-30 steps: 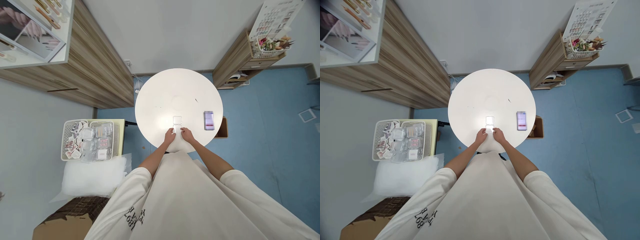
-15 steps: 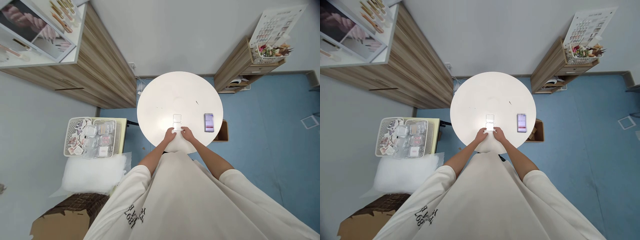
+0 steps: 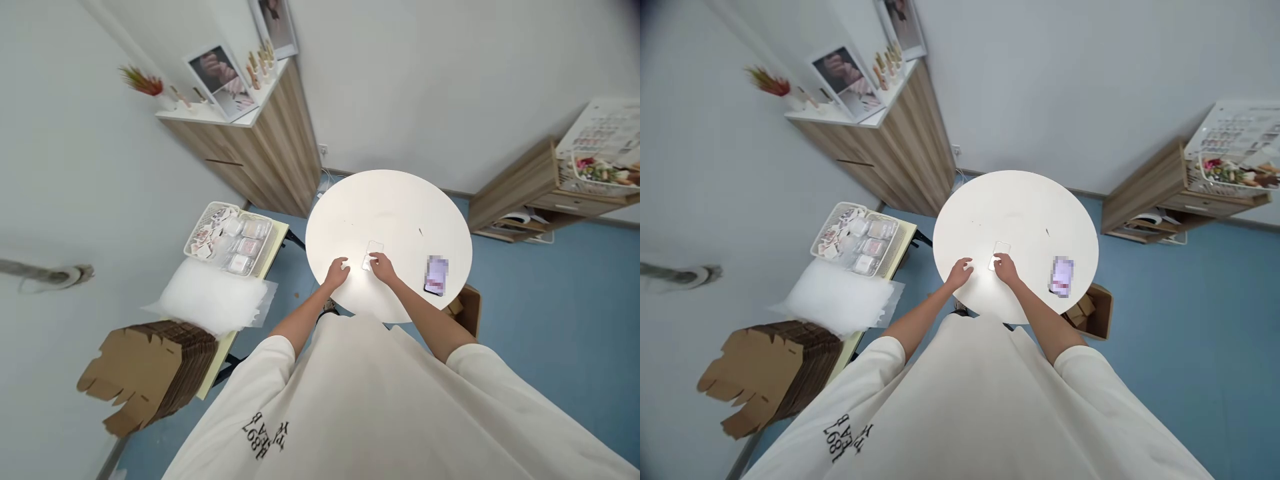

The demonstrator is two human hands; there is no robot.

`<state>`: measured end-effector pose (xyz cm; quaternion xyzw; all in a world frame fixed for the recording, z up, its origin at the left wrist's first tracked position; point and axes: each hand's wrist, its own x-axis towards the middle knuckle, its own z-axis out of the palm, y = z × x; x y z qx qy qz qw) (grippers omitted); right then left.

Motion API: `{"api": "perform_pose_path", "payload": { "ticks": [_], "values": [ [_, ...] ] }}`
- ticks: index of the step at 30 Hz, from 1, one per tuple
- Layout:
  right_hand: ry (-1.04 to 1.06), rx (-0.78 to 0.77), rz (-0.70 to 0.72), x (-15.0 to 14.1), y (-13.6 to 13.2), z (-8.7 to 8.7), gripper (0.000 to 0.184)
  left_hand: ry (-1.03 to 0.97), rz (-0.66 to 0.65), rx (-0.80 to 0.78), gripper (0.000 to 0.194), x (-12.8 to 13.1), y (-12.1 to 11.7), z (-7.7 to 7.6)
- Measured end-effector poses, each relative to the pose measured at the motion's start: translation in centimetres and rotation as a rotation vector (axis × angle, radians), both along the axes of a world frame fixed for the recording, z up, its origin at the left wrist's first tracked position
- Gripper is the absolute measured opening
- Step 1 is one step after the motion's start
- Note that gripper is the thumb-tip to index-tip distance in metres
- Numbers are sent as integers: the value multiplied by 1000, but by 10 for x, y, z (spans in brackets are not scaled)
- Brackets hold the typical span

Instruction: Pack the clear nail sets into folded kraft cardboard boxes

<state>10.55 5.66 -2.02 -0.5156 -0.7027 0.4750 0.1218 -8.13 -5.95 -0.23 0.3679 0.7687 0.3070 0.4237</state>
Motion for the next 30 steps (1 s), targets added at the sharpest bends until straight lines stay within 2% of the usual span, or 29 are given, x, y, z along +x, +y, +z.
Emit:
{"api": "perform_pose_path", "payload": {
  "ticks": [6,12,16,21,25,30],
  "values": [
    [95,80,166,-66,-7,20,38,98,80,97,39,-45,-25,21],
    [162,154,288,-156,-22,41,34,143,177,165,41,-115,-60,42],
    [201,191,352,-231,-43,54,33,155,235,263,40,-180,-86,52],
    [217,237,430,-331,-76,69,31,129,384,381,34,-274,-113,56],
    [255,272,486,-403,-99,78,31,132,475,426,33,-348,-136,53],
    [285,284,576,-473,-120,83,32,196,565,409,31,-426,-161,41]
  ]
}}
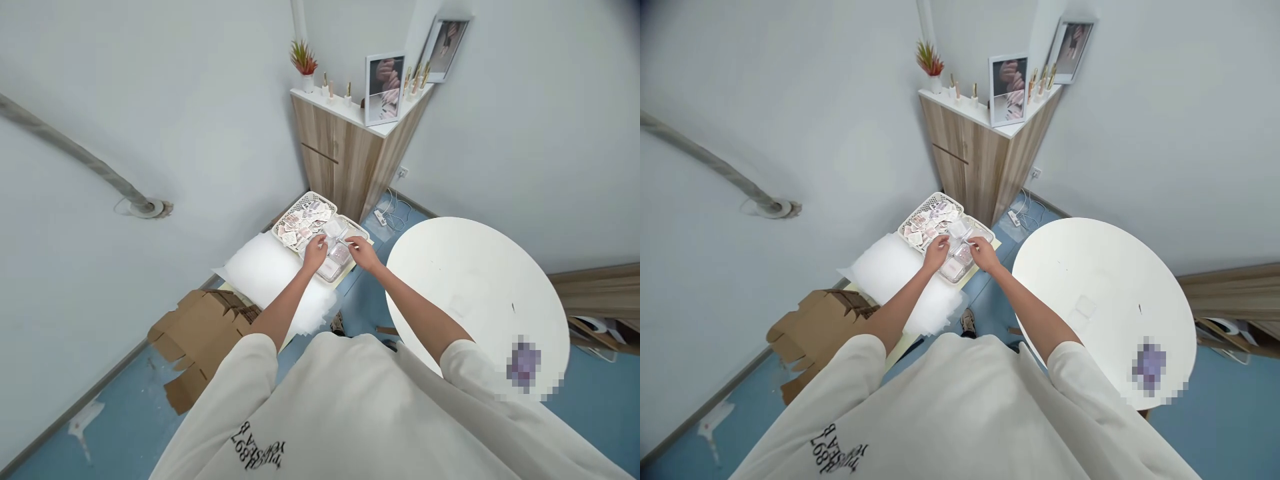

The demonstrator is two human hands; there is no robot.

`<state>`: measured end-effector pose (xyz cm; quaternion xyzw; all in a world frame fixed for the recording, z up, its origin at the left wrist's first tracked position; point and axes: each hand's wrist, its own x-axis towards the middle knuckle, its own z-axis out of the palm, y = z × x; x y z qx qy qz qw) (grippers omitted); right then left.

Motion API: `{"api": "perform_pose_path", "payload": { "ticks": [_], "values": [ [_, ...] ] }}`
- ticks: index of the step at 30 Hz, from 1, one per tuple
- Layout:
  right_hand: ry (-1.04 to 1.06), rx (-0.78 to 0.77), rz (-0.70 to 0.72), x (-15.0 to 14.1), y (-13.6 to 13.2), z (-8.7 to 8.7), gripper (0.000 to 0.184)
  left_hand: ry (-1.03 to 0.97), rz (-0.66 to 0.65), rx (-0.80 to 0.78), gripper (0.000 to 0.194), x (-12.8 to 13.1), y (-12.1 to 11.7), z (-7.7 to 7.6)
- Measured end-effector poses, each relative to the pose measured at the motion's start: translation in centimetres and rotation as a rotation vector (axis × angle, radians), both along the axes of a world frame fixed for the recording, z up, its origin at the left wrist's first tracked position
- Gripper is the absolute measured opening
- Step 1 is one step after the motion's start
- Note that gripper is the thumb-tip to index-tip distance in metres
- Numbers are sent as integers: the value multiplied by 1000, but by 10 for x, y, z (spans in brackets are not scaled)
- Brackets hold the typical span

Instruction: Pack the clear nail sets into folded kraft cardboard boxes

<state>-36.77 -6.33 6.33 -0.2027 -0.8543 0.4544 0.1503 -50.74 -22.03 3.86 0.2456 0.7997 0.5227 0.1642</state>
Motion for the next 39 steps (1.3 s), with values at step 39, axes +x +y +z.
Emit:
{"api": "perform_pose_path", "payload": {
  "ticks": [39],
  "values": [
    [-118,15,229,-162,-21,-4,31,335,-114,-831,42,-174,-17,-46]
  ]
}}
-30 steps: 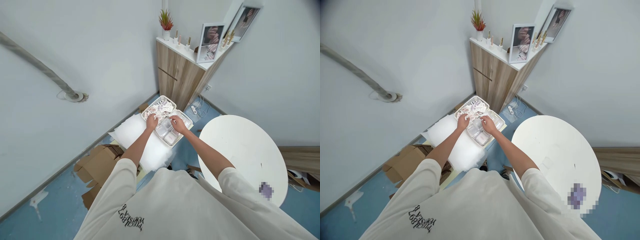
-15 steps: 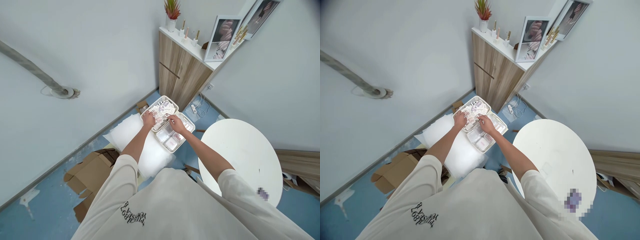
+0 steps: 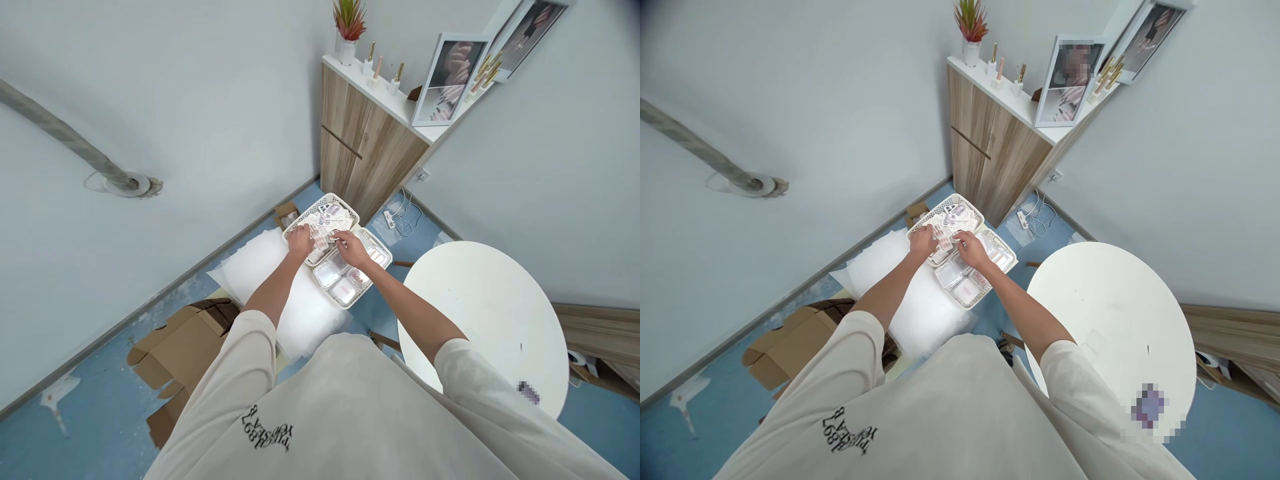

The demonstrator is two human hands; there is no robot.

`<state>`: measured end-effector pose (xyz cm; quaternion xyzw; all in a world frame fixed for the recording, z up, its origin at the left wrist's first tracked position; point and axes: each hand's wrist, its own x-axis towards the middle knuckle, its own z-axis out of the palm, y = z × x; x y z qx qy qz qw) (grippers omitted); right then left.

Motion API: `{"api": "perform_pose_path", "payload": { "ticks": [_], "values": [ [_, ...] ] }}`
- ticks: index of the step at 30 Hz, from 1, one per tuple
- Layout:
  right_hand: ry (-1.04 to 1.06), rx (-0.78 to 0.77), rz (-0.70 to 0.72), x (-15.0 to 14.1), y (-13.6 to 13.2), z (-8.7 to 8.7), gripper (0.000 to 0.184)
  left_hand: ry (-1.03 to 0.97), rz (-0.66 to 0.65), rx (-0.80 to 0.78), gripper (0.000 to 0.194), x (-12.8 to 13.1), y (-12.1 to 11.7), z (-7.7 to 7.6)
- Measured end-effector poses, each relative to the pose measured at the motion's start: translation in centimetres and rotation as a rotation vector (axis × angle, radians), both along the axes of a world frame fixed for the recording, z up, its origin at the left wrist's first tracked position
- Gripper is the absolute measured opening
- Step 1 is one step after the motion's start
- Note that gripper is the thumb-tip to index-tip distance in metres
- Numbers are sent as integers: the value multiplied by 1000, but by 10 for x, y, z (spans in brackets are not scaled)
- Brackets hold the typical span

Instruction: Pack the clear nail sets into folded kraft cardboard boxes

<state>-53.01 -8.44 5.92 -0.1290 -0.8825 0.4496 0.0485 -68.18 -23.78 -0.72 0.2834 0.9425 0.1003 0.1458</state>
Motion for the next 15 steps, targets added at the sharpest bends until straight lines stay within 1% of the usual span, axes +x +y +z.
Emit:
{"api": "perform_pose_path", "payload": {
  "ticks": [4,8,11,15],
  "values": [
    [-5,-2,-7,1,1,1,31,24,-48,-20,40,2,-1,5],
    [12,-3,-20,4,3,4,31,78,-66,15,39,6,-4,13],
    [15,-17,-45,4,5,6,32,84,-67,69,38,8,-7,23],
    [42,-33,-91,5,5,7,31,100,-90,147,38,12,-4,41]
  ]
}}
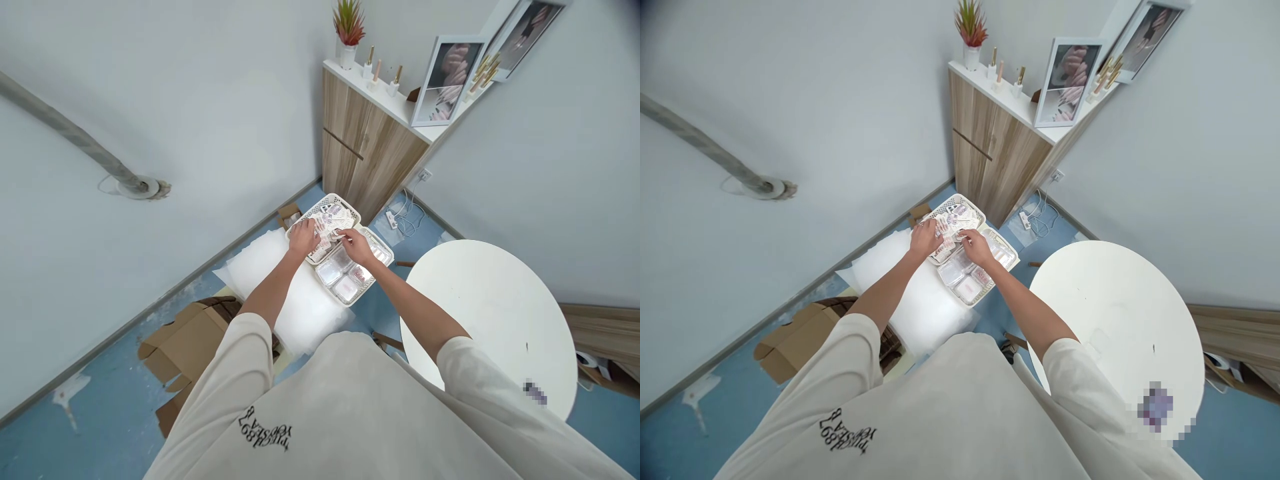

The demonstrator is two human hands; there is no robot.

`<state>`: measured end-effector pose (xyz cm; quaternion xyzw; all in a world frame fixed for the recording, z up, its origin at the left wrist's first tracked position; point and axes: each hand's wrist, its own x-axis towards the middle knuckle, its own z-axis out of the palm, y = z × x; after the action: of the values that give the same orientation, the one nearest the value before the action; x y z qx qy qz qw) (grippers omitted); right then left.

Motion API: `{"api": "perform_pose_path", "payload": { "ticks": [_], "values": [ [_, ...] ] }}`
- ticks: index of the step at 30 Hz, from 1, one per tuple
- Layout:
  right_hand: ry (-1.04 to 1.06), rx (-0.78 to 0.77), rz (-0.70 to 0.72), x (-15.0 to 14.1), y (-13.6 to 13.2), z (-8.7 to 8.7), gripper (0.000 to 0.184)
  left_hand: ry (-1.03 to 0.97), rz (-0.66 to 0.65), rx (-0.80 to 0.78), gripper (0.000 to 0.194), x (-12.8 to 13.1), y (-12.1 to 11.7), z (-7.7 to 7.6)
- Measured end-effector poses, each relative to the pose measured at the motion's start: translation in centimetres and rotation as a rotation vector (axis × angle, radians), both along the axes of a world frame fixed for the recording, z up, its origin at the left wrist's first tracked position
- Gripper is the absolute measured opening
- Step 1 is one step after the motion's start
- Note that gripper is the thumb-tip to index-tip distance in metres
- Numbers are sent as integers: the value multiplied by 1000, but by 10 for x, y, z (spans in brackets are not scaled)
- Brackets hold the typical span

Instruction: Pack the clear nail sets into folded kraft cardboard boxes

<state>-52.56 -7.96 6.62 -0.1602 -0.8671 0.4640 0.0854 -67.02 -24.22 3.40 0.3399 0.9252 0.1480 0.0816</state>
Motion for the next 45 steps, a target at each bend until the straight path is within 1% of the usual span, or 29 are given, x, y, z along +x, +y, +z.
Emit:
{"api": "perform_pose_path", "payload": {
  "ticks": [5,8,10,12,14,16,18,22,27,30,33,34,36,38,40,42,45],
  "values": [
    [44,-11,-126,8,6,4,28,-2,-101,140,43,15,17,24],
    [52,-36,-245,23,18,10,25,-38,-210,251,44,34,37,40],
    [63,-58,-316,38,29,12,22,-69,-292,316,45,52,53,50],
    [78,-72,-378,59,42,13,21,-99,-377,349,48,74,71,58],
    [89,-77,-440,86,56,11,20,-122,-460,349,50,99,90,62],
    [86,-93,-506,118,70,6,21,-135,-532,345,50,128,107,63],
    [82,-128,-571,154,82,1,23,-144,-590,354,50,159,124,61],
    [98,-225,-702,237,103,-9,24,-215,-634,394,50,231,156,49],
    [121,-321,-848,349,123,-20,24,-430,-591,466,52,336,193,26],
    [74,-327,-931,416,131,-28,28,-635,-501,488,54,404,213,9],
    [13,-327,-1000,481,135,-40,35,-875,-349,492,53,469,229,-13],
    [-13,-329,-1018,502,135,-45,35,-932,-317,489,53,490,233,-20],
    [-83,-338,-1053,541,135,-56,32,-1014,-295,461,52,526,238,-35],
    [-154,-353,-1094,576,134,-67,27,-1065,-298,430,51,558,240,-48],
    [-201,-377,-1139,603,132,-77,22,-1100,-294,392,51,583,242,-59],
    [-225,-420,-1169,623,129,-86,18,-1119,-278,345,50,601,243,-67],
    [-249,-481,-1195,640,126,-96,15,-1128,-262,276,50,618,244,-76]
  ]
}}
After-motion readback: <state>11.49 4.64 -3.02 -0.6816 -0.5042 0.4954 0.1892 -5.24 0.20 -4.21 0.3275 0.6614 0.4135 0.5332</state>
